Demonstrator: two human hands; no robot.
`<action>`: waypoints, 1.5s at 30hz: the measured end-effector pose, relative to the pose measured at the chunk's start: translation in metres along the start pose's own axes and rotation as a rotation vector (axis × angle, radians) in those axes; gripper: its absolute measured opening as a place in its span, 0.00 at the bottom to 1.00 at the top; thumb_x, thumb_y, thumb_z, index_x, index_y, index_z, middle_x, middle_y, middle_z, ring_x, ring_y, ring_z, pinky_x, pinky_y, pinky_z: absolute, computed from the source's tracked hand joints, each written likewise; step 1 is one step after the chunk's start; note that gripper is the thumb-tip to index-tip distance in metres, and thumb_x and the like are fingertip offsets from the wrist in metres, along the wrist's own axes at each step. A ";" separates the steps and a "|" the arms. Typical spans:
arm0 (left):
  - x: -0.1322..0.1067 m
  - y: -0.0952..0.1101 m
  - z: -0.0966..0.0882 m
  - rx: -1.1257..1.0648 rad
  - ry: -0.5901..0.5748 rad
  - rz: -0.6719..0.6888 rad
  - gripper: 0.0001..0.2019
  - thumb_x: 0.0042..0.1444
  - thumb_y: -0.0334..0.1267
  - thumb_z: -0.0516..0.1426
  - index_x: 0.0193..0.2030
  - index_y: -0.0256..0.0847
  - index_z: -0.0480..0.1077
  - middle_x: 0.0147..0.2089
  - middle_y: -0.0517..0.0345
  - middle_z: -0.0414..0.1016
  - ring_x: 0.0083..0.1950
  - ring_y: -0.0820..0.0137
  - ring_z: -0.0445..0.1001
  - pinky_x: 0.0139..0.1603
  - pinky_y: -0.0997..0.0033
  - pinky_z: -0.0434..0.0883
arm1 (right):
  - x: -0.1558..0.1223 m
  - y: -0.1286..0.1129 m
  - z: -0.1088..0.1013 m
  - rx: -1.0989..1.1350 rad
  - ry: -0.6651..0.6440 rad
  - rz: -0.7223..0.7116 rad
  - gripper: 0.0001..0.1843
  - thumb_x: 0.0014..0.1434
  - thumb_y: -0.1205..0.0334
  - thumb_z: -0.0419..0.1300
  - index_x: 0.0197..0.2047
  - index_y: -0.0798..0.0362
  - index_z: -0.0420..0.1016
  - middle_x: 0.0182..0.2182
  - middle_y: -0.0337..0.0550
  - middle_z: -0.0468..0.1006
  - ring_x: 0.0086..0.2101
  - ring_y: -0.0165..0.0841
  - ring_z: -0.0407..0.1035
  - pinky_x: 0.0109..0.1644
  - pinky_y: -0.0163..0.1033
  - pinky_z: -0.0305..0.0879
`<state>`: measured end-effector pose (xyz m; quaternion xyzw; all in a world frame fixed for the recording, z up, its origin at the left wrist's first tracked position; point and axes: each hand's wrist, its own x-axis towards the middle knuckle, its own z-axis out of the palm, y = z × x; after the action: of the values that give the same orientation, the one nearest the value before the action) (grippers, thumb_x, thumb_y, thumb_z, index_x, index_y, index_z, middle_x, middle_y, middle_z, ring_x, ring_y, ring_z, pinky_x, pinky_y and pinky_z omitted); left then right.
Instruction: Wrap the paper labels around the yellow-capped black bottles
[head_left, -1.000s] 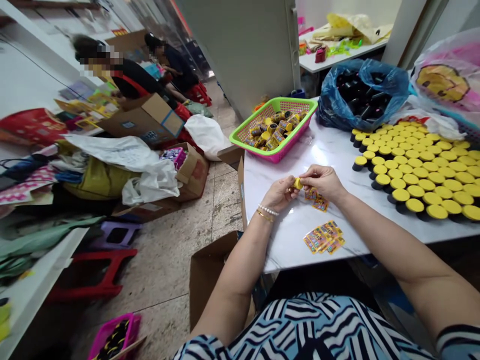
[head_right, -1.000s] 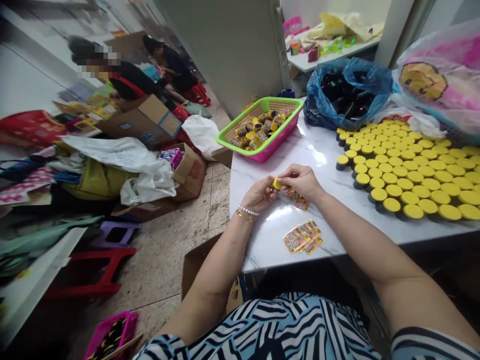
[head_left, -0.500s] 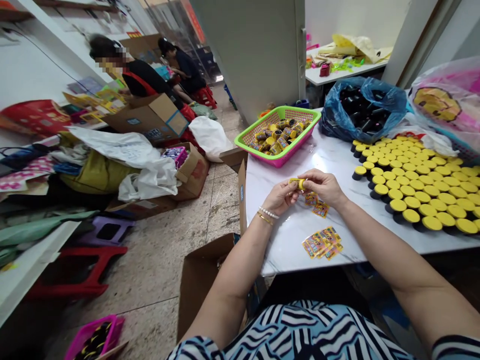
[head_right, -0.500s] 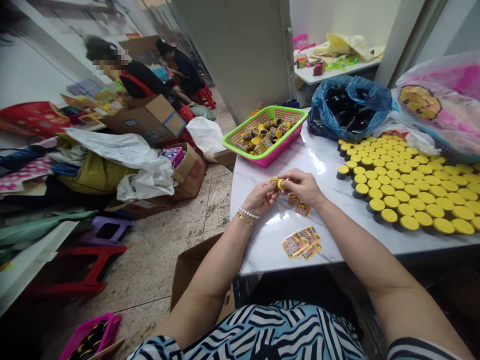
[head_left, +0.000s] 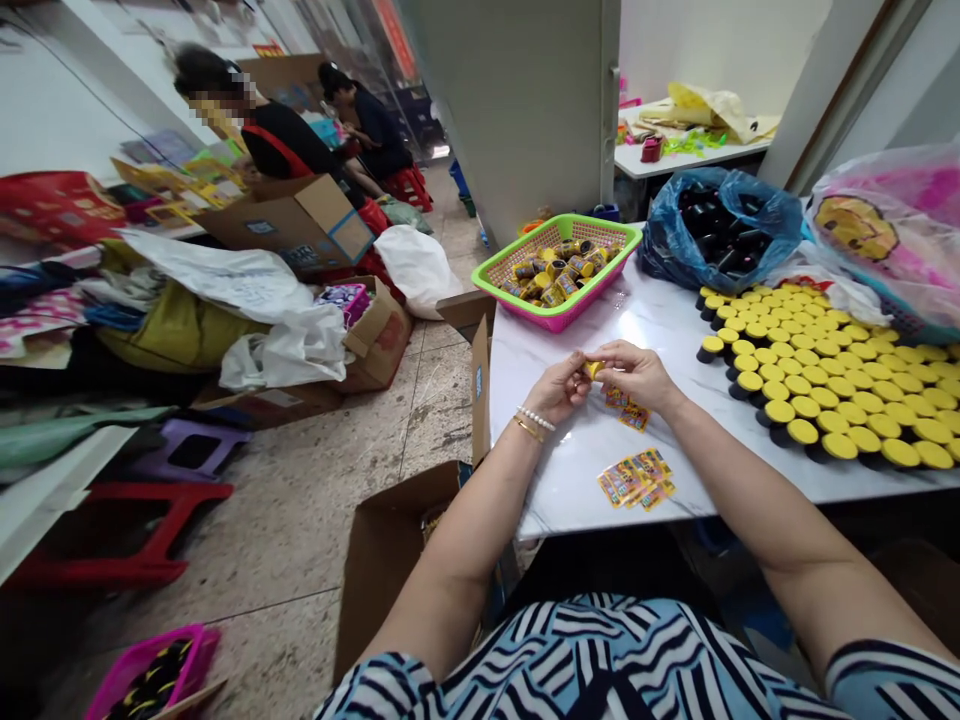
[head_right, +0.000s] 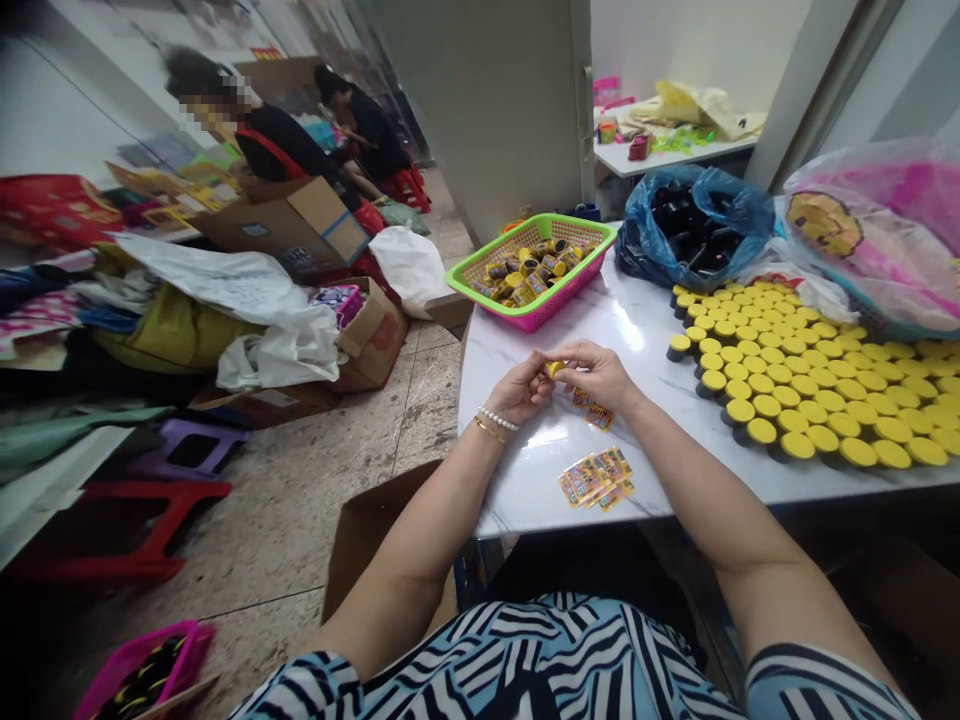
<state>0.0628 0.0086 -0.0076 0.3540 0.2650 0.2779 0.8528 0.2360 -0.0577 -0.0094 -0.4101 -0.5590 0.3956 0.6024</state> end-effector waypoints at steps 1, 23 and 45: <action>-0.002 0.001 0.001 -0.046 -0.026 -0.007 0.24 0.46 0.50 0.75 0.36 0.34 0.71 0.26 0.64 0.69 0.20 0.84 0.63 0.15 0.86 0.54 | -0.001 0.000 0.001 0.014 0.013 0.000 0.19 0.51 0.52 0.77 0.46 0.45 0.87 0.46 0.42 0.78 0.35 0.31 0.78 0.35 0.39 0.82; -0.007 -0.017 0.008 0.577 -0.127 0.004 0.18 0.50 0.48 0.71 0.35 0.33 0.76 0.21 0.59 0.70 0.18 0.77 0.64 0.17 0.77 0.54 | -0.001 0.013 -0.008 -0.156 0.039 0.087 0.19 0.59 0.47 0.67 0.46 0.52 0.82 0.42 0.43 0.85 0.40 0.35 0.79 0.47 0.41 0.76; -0.009 0.003 0.007 0.502 0.029 0.404 0.24 0.51 0.51 0.72 0.46 0.36 0.76 0.30 0.59 0.76 0.27 0.75 0.74 0.31 0.75 0.71 | -0.007 0.001 0.010 -0.242 0.156 0.038 0.24 0.63 0.45 0.64 0.57 0.48 0.76 0.28 0.35 0.78 0.24 0.30 0.72 0.30 0.36 0.71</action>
<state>0.0602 0.0016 0.0015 0.5946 0.2618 0.3729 0.6625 0.2256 -0.0635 -0.0120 -0.5198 -0.5462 0.3032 0.5826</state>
